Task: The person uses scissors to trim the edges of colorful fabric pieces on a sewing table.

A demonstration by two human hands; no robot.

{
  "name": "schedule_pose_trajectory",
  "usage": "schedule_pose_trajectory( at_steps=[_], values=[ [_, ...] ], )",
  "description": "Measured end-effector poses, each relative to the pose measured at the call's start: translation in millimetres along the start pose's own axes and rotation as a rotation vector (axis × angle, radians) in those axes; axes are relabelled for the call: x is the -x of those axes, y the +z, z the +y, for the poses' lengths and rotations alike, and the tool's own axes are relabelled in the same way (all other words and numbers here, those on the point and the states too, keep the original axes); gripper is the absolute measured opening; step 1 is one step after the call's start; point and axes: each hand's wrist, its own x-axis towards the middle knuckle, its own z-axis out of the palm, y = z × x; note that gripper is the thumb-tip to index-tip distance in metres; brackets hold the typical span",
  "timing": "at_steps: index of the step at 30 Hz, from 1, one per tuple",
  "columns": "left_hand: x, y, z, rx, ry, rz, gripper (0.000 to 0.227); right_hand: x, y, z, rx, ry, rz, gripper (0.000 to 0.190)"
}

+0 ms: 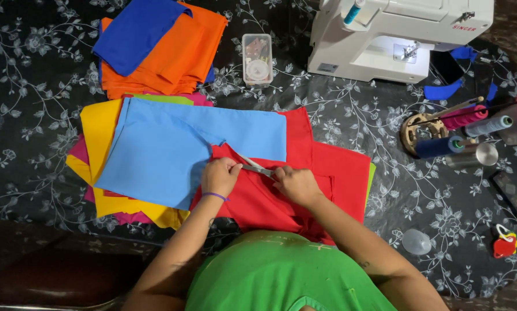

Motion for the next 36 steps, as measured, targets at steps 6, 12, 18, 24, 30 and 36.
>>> schedule_pose_trajectory(
  at_steps=[6,12,18,24,30,36],
  values=[
    [2.9,9.0,3.5,-0.018,0.041,0.01,0.028,-23.0,-2.9,-8.8,0.127,-0.108,0.187,0.032],
    [-2.2,20.3,-1.7,-0.023,0.101,0.033,0.028,-35.2,1.6,-10.9,0.148,-0.128,0.26,0.014],
    [-4.7,26.3,-9.2,-0.038,0.18,0.094,0.026,-31.1,9.1,-10.6,0.153,-0.139,0.252,0.01],
    [-3.0,28.5,-12.8,0.013,0.243,0.143,0.024,-28.3,1.0,-9.4,0.135,-0.129,0.266,0.008],
    [1.3,25.6,-9.8,0.073,0.277,0.181,0.023,-35.0,-26.5,-16.8,0.175,-0.134,0.312,0.007],
    [-0.4,27.2,-10.9,0.124,0.296,0.188,0.02,-35.4,-5.8,-14.4,0.142,-0.116,0.274,0.01]
  ],
)
